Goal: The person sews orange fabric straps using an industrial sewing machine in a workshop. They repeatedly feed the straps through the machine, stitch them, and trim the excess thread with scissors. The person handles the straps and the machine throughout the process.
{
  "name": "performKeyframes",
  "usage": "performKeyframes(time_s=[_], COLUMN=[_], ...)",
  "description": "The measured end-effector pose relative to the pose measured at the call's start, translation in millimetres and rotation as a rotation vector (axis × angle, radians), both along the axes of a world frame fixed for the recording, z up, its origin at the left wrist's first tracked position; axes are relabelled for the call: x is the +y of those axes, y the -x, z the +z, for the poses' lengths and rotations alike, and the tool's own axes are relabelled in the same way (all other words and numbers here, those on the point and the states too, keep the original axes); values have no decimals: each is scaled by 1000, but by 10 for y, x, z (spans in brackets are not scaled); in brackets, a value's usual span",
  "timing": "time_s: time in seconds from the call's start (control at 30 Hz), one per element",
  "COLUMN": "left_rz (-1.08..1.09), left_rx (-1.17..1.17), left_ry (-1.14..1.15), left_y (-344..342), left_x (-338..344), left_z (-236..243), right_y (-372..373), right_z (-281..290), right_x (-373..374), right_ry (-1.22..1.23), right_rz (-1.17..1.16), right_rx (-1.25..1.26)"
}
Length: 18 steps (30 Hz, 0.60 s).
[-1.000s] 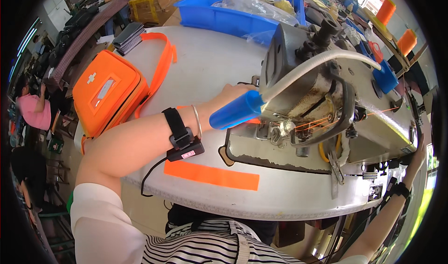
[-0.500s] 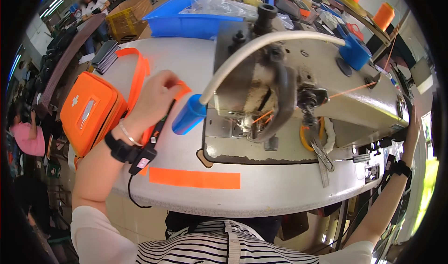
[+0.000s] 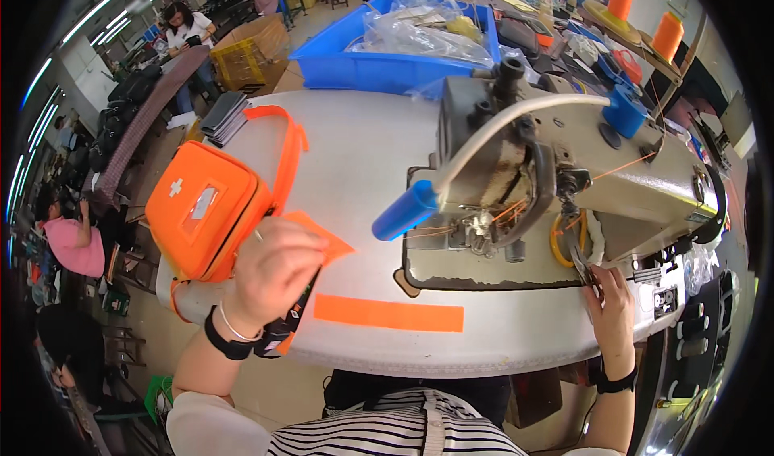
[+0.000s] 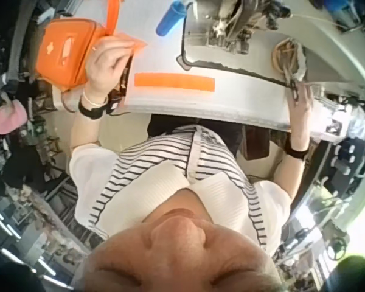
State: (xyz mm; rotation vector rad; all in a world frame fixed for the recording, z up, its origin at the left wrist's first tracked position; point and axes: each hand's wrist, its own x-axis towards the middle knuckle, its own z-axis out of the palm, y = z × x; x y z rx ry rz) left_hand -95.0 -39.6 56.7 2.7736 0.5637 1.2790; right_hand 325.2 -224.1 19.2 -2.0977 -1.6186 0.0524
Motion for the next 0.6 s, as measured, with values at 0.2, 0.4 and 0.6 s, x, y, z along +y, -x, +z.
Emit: performKeyframes(time_s=[0.2, 0.4, 0.6], left_rz=[-42, -55, -110], left_rx=[101, 79, 106], left_ry=[-318, -332, -313], left_y=[88, 116, 142], left_x=[-235, -338, -326], left_z=[-100, -227, -258], right_y=[-58, 110, 1084], right_z=[33, 23, 62], right_x=[16, -13, 61], right_ry=[-65, -171, -210], right_rz=[87, -74, 146], right_rx=[-265, -56, 1173])
